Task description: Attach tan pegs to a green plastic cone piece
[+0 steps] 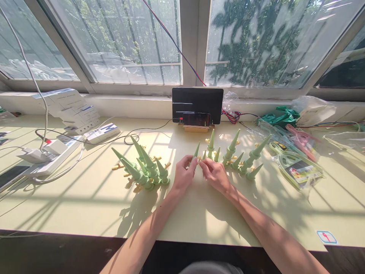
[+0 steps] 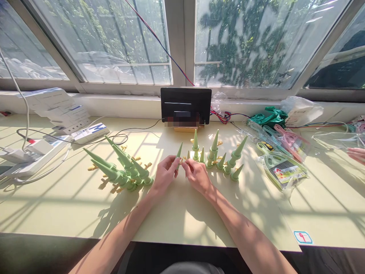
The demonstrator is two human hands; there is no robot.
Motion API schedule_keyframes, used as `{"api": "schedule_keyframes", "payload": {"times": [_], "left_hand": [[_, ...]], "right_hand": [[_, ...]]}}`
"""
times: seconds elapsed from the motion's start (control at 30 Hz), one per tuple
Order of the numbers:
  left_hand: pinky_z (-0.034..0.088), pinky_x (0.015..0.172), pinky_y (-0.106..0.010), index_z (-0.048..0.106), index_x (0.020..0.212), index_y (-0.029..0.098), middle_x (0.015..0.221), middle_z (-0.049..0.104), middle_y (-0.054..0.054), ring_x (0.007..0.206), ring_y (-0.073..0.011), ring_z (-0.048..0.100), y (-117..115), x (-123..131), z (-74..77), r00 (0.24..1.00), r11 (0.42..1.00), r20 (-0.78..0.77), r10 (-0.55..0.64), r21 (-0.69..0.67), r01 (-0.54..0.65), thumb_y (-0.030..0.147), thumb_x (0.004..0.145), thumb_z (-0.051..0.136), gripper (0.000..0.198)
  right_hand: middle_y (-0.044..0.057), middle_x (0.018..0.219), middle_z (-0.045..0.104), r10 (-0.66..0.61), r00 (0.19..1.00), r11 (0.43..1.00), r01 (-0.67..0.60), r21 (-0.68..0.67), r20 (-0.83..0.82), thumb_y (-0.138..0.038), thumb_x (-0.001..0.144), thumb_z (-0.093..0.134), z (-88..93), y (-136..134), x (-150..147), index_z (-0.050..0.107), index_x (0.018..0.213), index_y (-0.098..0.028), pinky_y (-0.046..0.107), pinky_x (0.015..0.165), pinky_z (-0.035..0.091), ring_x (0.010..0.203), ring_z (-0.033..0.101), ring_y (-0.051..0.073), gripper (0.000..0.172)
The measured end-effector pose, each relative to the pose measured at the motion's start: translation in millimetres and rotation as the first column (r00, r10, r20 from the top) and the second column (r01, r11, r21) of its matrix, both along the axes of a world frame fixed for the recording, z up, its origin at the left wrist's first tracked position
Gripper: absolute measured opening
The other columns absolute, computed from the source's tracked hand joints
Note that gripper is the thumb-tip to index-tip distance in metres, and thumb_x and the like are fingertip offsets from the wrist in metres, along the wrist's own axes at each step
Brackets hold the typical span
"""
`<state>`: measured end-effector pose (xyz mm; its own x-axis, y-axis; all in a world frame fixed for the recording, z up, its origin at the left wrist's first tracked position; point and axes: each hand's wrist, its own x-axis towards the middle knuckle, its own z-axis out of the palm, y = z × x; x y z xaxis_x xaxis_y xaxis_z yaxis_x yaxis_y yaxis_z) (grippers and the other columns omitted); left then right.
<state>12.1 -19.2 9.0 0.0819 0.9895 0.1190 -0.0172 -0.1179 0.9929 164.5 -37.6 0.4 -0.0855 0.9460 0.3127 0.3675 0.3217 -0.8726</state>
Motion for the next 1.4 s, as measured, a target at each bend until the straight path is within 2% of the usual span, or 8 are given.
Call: {"api": "schedule_keyframes", "payload": {"times": [0.13, 0.2, 0.3, 0.4, 0.7, 1.17, 1.3, 1.4], "left_hand": [[0.039, 0.047, -0.025, 0.069, 0.090, 0.019, 0.082, 0.065, -0.002, 0.053, -0.0087, 0.046, -0.1, 0.3, 0.8, 1.000, 1.000, -0.008, -0.012, 0.009, 0.012, 0.054, 0.089, 0.070, 0.036], [0.039, 0.047, -0.025, 0.070, 0.089, 0.019, 0.082, 0.066, -0.002, 0.053, -0.0089, 0.046, -0.1, 0.4, 1.2, 1.000, 1.000, -0.010, -0.011, 0.013, 0.011, 0.055, 0.089, 0.069, 0.037], [0.040, 0.048, -0.025, 0.069, 0.089, 0.019, 0.081, 0.066, -0.002, 0.054, -0.0093, 0.047, 0.0, 0.2, 0.8, 1.000, 1.000, -0.009, 0.005, 0.010, -0.005, 0.056, 0.089, 0.069, 0.037], [0.040, 0.049, -0.025, 0.069, 0.089, 0.019, 0.082, 0.066, -0.002, 0.054, -0.0092, 0.047, 0.5, -0.3, -0.4, 1.000, 1.000, -0.015, 0.016, 0.014, -0.016, 0.055, 0.091, 0.068, 0.035], [0.041, 0.052, -0.025, 0.071, 0.091, 0.019, 0.088, 0.070, -0.005, 0.063, -0.0124, 0.056, 0.3, -0.2, 0.2, 0.999, 0.999, -0.049, 0.022, 0.028, -0.020, 0.055, 0.090, 0.068, 0.036], [0.041, 0.052, -0.024, 0.072, 0.091, 0.020, 0.088, 0.071, -0.004, 0.064, -0.0122, 0.057, -1.8, -0.2, 4.5, 0.998, 0.999, -0.058, -0.032, 0.043, 0.034, 0.050, 0.089, 0.069, 0.031], [0.041, 0.053, -0.024, 0.072, 0.091, 0.020, 0.088, 0.071, -0.004, 0.064, -0.0122, 0.057, -1.6, 0.0, 3.4, 0.998, 0.999, -0.054, -0.015, 0.036, 0.017, 0.051, 0.089, 0.070, 0.031], [0.040, 0.053, -0.025, 0.070, 0.090, 0.020, 0.086, 0.069, -0.004, 0.065, -0.0122, 0.056, -1.1, 0.0, 1.8, 0.999, 1.000, -0.043, 0.012, 0.024, -0.011, 0.052, 0.089, 0.069, 0.032]], "right_hand": [[-0.003, 0.052, 0.055, -0.008, 1.000, 1.000, 0.009, -0.022, 0.012, -0.051, 0.105, 0.046, -0.2, 0.5, 0.1, 0.056, 0.071, -0.023, 0.027, 0.056, 0.044, 0.049, 0.052, 0.014, 0.045], [-0.003, 0.052, 0.056, -0.012, 1.000, 0.999, 0.012, -0.031, 0.020, -0.053, 0.105, 0.045, -0.6, 1.0, 0.2, 0.057, 0.073, -0.023, 0.028, 0.057, 0.045, 0.049, 0.052, 0.015, 0.046], [-0.004, 0.054, 0.058, -0.015, 1.000, 1.000, 0.016, -0.024, 0.011, -0.052, 0.102, 0.052, -1.0, 1.2, 0.6, 0.065, 0.092, -0.022, 0.028, 0.056, 0.046, 0.049, 0.053, 0.015, 0.034], [-0.004, 0.057, 0.060, -0.006, 1.000, 1.000, 0.006, 0.008, 0.012, -0.049, 0.099, 0.059, -2.3, 1.3, 1.2, 0.065, 0.107, -0.021, 0.029, 0.056, 0.047, 0.048, 0.054, 0.015, 0.030], [-0.004, 0.056, 0.055, 0.009, 1.000, 1.000, -0.008, 0.012, -0.020, -0.053, 0.101, 0.054, -2.0, 1.2, 1.1, 0.062, 0.091, -0.022, 0.029, 0.054, 0.045, 0.048, 0.052, 0.015, 0.033], [-0.004, 0.048, 0.052, -0.017, 0.999, 1.000, 0.018, -0.025, 0.045, -0.058, 0.105, 0.042, -4.4, 2.3, 2.3, 0.054, 0.072, -0.023, 0.028, 0.052, 0.042, 0.045, 0.051, 0.015, 0.050], [-0.003, 0.049, 0.053, -0.024, 0.999, 0.999, 0.025, -0.036, 0.028, -0.057, 0.105, 0.043, -1.9, 2.0, 1.3, 0.055, 0.073, -0.024, 0.028, 0.055, 0.044, 0.046, 0.053, 0.015, 0.048], [-0.003, 0.056, 0.059, -0.010, 1.000, 0.999, 0.010, -0.041, -0.004, -0.054, 0.102, 0.051, -0.1, 1.0, 0.6, 0.063, 0.091, -0.023, 0.028, 0.057, 0.047, 0.050, 0.056, 0.016, 0.035]]}}
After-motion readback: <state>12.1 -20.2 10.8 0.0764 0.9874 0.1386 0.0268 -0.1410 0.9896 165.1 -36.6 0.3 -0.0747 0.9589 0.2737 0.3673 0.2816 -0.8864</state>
